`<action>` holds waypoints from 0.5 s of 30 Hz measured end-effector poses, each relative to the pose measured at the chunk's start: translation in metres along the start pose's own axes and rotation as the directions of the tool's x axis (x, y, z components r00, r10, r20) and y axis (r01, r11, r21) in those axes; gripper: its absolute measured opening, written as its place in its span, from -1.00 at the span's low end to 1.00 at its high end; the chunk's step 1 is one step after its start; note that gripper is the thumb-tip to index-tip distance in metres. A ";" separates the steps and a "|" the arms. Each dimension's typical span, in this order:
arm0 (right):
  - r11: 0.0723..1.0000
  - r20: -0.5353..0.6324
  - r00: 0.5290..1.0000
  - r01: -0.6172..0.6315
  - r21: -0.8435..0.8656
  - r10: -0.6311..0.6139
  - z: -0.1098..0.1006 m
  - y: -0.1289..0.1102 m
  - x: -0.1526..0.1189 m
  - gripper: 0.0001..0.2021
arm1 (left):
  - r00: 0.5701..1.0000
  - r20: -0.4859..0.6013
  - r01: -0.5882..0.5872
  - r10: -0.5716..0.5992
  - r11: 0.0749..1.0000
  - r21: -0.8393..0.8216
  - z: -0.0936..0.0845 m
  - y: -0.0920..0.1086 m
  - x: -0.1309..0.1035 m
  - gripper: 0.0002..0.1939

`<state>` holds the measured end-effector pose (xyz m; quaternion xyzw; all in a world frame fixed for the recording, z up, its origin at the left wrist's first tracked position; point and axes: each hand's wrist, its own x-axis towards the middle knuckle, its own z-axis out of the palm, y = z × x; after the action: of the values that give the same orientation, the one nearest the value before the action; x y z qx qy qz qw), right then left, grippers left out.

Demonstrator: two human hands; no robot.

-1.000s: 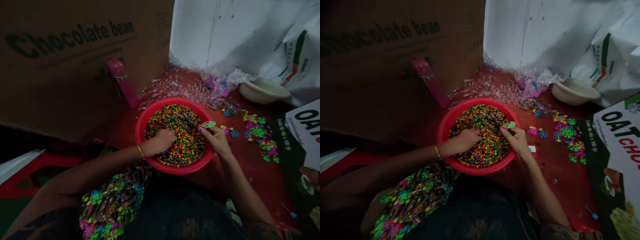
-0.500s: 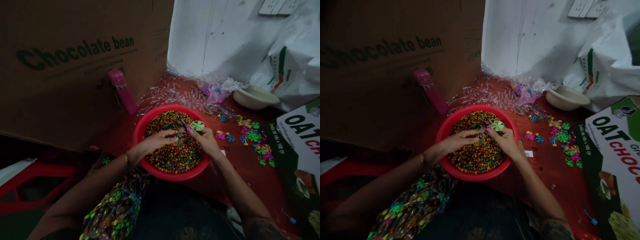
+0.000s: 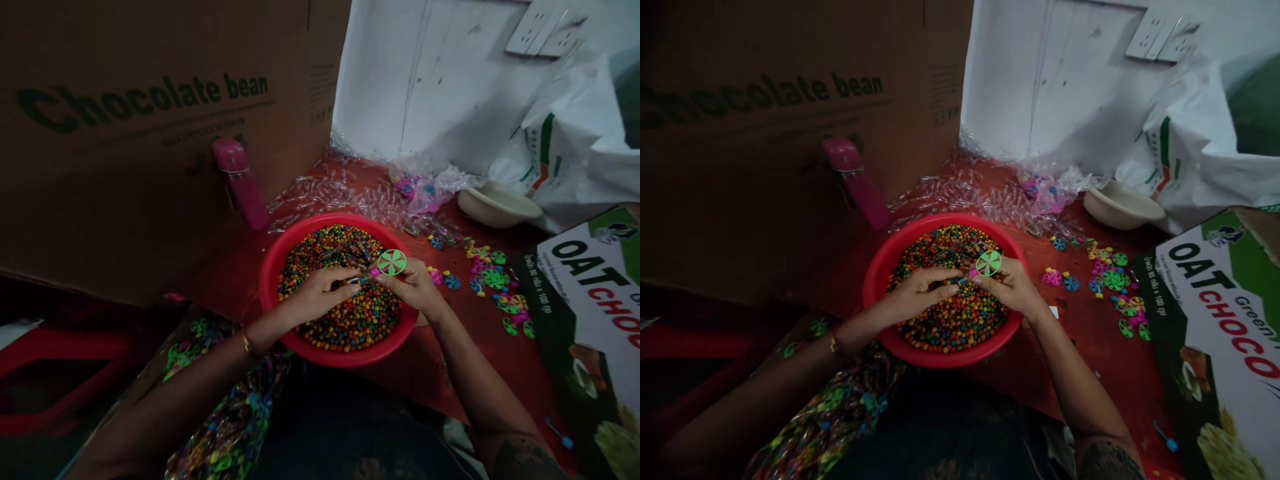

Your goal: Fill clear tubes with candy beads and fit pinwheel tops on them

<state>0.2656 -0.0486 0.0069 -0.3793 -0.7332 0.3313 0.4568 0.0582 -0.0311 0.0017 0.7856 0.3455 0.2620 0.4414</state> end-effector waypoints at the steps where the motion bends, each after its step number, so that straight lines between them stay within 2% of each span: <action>1: 0.999 -0.056 0.998 -0.025 -0.026 0.024 0.004 0.001 -0.001 -0.90 | 0.998 -0.049 -0.035 0.042 0.988 0.147 0.002 0.004 0.000 -0.62; 2: 0.997 -0.123 0.991 -0.066 -0.043 0.060 0.009 0.003 -0.002 -0.86 | 0.993 -0.089 -0.046 0.077 0.948 0.314 0.004 0.009 0.000 -0.63; 4: 0.985 -0.255 0.954 -0.171 -0.035 0.156 0.018 0.006 -0.001 -0.76 | 0.981 -0.148 -0.011 0.128 0.793 0.609 0.009 0.018 0.001 -0.65; 6: 0.965 -0.328 0.911 -0.260 0.016 0.251 0.025 0.005 0.003 -0.68 | 0.968 -0.197 0.041 0.156 0.677 0.735 0.014 0.024 0.003 -0.65; 8: 0.956 -0.375 0.881 -0.287 0.066 0.290 0.028 0.000 0.008 -0.67 | 0.957 -0.233 0.043 0.172 0.711 0.702 0.015 0.025 0.005 -0.64; 10: 0.968 -0.415 0.876 -0.242 0.060 0.245 0.026 -0.009 0.013 -0.69 | 0.962 -0.219 -0.018 0.164 0.837 0.547 0.008 0.023 0.005 -0.58; 12: 0.987 -0.431 0.892 -0.159 -0.016 0.136 0.021 -0.019 0.017 -0.70 | 0.985 -0.148 -0.040 0.094 0.943 0.331 -0.005 0.021 0.006 -0.50; 14: 0.991 -0.366 0.930 -0.087 -0.102 0.044 0.017 -0.024 0.020 -0.71 | 1.000 -0.025 0.021 -0.017 0.981 0.190 -0.018 0.019 0.010 -0.50; 15: 0.990 -0.323 0.946 -0.069 -0.126 0.025 0.017 -0.024 0.021 -0.70 | 0.998 0.050 0.037 -0.046 0.984 0.174 -0.021 0.019 0.013 -0.52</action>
<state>0.2377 -0.0449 0.0295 -0.4757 -0.6607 0.2254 0.5352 0.0567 -0.0175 0.0296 0.8204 0.3713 0.2006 0.3859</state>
